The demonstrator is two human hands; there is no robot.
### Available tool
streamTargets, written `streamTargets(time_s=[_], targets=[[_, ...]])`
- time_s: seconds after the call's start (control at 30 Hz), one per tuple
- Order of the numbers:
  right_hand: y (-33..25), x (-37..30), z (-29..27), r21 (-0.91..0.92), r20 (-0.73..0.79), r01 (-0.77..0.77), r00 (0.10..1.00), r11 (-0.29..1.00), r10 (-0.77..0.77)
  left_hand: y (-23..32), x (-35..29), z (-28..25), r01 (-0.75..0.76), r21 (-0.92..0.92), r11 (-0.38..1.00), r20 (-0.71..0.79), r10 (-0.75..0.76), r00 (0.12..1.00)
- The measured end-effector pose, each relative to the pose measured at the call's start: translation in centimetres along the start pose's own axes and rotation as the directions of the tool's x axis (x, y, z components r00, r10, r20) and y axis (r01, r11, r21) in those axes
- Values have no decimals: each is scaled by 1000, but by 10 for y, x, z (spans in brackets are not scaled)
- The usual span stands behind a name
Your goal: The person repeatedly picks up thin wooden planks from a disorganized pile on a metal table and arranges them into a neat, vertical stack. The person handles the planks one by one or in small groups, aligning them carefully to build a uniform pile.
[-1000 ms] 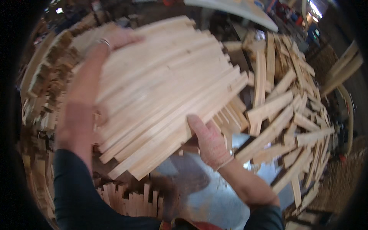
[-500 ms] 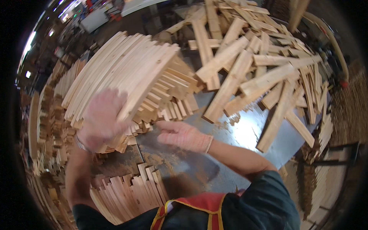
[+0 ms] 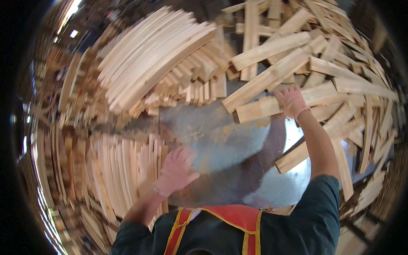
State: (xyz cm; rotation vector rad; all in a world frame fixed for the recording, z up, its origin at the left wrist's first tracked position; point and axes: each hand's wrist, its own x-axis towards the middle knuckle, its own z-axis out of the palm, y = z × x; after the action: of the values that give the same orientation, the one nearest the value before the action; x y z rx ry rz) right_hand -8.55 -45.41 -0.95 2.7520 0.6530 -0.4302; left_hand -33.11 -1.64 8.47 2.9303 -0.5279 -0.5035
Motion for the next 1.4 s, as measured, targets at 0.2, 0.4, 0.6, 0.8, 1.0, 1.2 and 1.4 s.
streamTargets(time_s=[0.2, 0.4, 0.6, 0.8, 1.0, 1.2, 1.4], targets=[[-129, -84, 26, 43, -218, 513, 842, 857, -493, 90, 21, 99, -27, 20, 999, -339, 32, 940], [-219, -148, -11, 308, -708, 607, 661, 732, -249, 72, -8, 125, 351, -305, 885, 153, -318, 936], [-291, -195, 47, 969, 24, 0, 995, -247, 96, 31, -174, 171, 271, -841, 469, 165, -256, 953], [-444, -152, 18, 947, 291, -310, 939, -81, -183, 17, -272, 204, 421, -824, 378, 299, -340, 891], [-573, -119, 25, 665, -207, 524, 813, 532, -544, -10, -264, 209, 593, 22, 805, -264, -567, 780], [-476, -97, -51, 782, -4, 392, 780, 484, -625, -34, -245, 236, 621, 311, 719, -536, -407, 740], [-237, 26, -67, 348, -392, 264, 912, 900, -117, -31, -203, 204, 705, 136, 696, -413, -607, 678]])
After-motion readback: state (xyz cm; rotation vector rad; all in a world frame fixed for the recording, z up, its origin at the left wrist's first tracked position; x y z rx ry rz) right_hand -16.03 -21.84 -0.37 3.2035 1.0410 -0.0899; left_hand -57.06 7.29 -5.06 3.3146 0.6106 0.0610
